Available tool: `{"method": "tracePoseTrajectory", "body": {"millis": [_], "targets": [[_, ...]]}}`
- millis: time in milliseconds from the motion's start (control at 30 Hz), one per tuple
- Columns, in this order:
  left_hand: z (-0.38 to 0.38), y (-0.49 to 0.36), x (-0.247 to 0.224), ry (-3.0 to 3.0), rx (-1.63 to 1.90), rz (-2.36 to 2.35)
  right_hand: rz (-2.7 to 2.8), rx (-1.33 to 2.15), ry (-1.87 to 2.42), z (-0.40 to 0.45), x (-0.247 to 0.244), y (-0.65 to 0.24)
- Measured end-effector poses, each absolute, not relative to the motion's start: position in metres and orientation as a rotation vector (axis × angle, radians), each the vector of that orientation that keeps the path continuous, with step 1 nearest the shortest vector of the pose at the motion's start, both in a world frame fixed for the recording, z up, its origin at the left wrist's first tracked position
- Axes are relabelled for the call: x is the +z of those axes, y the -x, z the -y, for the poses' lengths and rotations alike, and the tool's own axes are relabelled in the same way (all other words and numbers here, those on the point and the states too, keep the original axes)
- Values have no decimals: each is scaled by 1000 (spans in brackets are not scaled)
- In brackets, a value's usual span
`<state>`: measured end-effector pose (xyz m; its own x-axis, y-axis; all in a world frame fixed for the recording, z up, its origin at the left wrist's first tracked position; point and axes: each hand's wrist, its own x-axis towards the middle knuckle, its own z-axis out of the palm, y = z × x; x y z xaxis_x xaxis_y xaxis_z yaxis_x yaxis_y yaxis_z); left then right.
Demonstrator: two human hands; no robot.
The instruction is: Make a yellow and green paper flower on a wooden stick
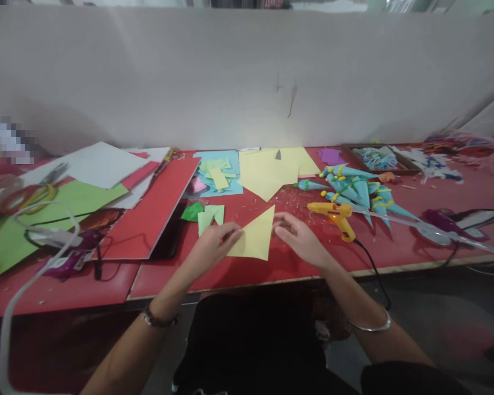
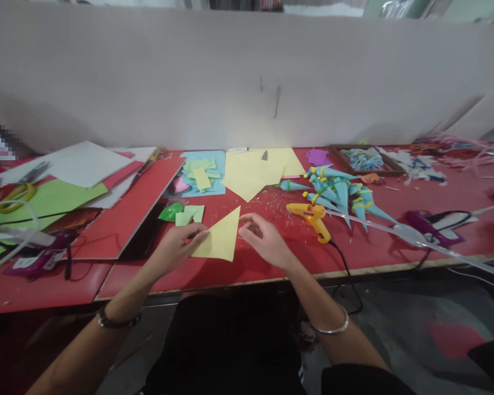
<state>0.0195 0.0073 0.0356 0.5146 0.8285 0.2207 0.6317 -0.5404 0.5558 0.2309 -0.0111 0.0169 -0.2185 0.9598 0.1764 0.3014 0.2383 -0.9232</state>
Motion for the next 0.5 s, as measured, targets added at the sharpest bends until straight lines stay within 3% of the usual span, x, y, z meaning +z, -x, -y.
{"method": "tracePoseTrajectory", "body": {"millis": [300, 500], "targets": [[-19, -21, 21, -2311, 721, -1338, 1587, 1054, 1230, -2, 18, -220], [-29, -25, 23, -2498, 479, -1288, 1606, 949, 1220, -19, 15, -217]]}}
